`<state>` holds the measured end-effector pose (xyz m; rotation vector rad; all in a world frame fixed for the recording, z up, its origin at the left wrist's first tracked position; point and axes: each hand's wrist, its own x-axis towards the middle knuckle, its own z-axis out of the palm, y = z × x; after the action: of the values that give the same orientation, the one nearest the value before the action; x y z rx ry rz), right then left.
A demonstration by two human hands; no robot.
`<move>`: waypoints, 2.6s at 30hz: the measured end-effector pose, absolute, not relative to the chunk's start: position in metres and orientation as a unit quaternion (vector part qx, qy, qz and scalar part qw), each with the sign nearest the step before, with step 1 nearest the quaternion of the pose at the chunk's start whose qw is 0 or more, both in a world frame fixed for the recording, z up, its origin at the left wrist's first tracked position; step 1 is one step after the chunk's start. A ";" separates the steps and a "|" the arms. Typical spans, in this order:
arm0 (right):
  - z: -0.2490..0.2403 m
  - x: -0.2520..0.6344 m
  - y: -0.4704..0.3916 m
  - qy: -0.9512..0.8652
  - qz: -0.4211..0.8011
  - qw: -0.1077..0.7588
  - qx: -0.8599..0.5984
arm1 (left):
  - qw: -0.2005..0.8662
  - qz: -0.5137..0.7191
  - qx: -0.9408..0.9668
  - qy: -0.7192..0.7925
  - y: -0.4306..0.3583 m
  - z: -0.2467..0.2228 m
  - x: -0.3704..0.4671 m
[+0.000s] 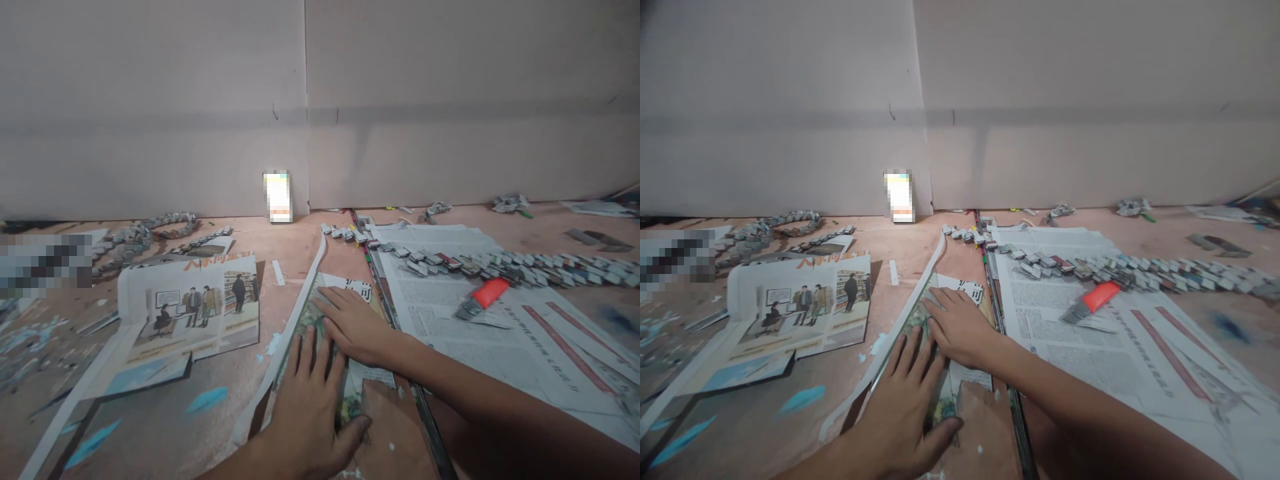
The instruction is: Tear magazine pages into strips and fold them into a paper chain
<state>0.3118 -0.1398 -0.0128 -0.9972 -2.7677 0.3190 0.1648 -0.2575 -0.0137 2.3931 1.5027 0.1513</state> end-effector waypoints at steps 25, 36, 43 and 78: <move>-0.015 0.312 -0.140 -0.932 0.099 0.086 -0.337 | 0.174 0.051 0.830 0.527 -0.256 -0.012 0.166; -0.013 0.312 -0.140 -0.933 0.091 0.081 -0.338 | 0.165 0.052 0.832 0.527 -0.257 -0.015 0.166; -0.014 0.311 -0.140 -0.933 0.085 0.084 -0.339 | 0.151 0.056 0.833 0.530 -0.258 -0.017 0.165; -0.011 0.261 -0.030 -0.844 0.204 0.157 -0.471 | 0.190 0.047 0.826 0.529 -0.259 -0.008 0.167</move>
<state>0.2607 -0.0298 -0.0109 -1.3475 -2.4145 0.5844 0.1665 -0.2592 -0.0075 2.3210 1.4871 0.1331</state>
